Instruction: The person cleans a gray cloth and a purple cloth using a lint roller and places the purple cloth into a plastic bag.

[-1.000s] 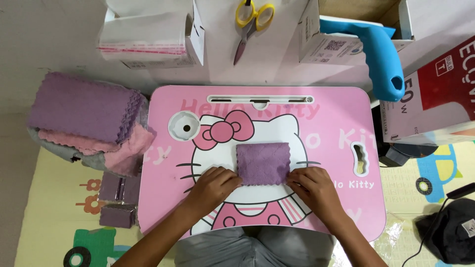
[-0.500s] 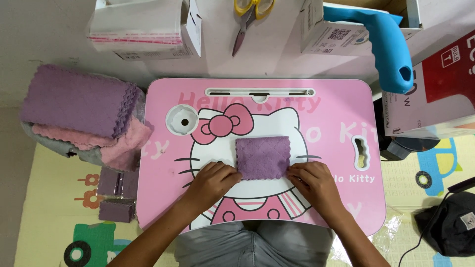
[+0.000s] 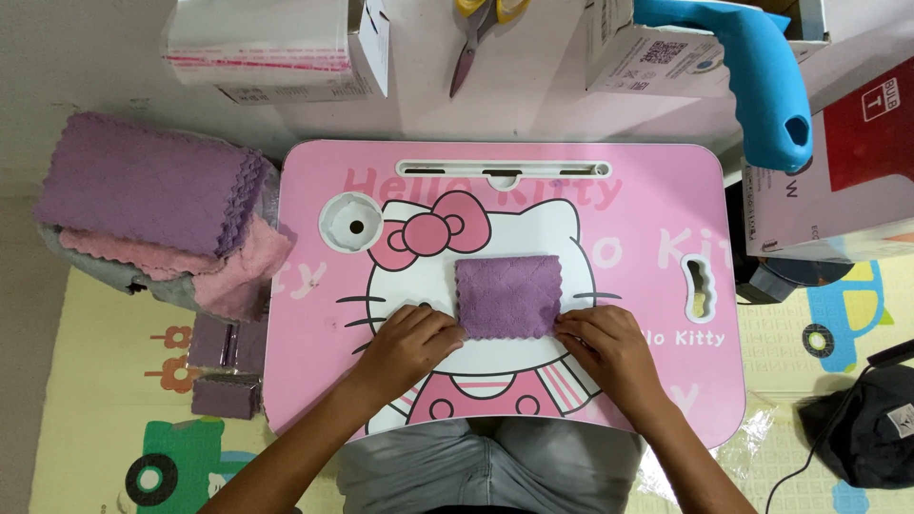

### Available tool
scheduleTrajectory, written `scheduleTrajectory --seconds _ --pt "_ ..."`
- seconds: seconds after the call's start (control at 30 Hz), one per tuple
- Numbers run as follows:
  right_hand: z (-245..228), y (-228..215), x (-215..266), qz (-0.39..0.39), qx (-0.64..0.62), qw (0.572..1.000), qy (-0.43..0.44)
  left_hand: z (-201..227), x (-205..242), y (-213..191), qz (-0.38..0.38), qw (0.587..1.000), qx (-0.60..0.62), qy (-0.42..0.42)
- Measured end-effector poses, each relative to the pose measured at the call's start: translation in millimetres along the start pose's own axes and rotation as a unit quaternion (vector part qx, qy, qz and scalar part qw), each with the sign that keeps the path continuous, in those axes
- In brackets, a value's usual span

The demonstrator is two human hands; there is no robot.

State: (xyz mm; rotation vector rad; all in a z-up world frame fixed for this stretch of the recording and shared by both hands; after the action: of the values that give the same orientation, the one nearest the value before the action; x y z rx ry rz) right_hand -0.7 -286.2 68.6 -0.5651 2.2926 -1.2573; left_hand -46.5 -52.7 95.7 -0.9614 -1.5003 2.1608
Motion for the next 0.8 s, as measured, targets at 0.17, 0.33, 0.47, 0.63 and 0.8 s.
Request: scheduleTrajectory --seconds 0.17,0.33,0.47,0.63,0.8 --pt "0.3 0.9 0.1 -0.002 0.003 1.000 -0.001 -0.1 0.6 2.2 -0.004 1.000 -0.010 0.005" --pt "-1.6 -2.5 -0.9 -0.001 0.001 1.000 -0.011 2.8 -0.1 3.6 -0.005 1.000 -0.018 0.010" --pt "-11.0 -11.1 -1.6 0.004 -0.001 0.999 -0.035 3.4 1.2 3.8 0.001 0.999 -0.033 0.017" --pt "-19.8 -21.4 -1.4 0.012 0.009 0.999 -0.042 9.2 0.3 -1.6 0.010 0.999 -0.036 0.017" --pt "-32.9 -15.7 -1.2 0.033 0.045 0.991 -0.118 18.2 0.3 11.7 -0.002 0.999 -0.020 0.028"
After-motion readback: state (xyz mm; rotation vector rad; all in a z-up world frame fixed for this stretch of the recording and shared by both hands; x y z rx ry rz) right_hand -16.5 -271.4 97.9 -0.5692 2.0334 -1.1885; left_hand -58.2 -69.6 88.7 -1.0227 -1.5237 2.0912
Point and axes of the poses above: each hand's wrist, its own x-axis away from the middle knuckle, its own y-axis out of the palm, z = x × y, the point moved 8 cm from there along -x, towards the middle knuckle, and after that the axes turned 10 degrees about -z, right-handed, at the moved point
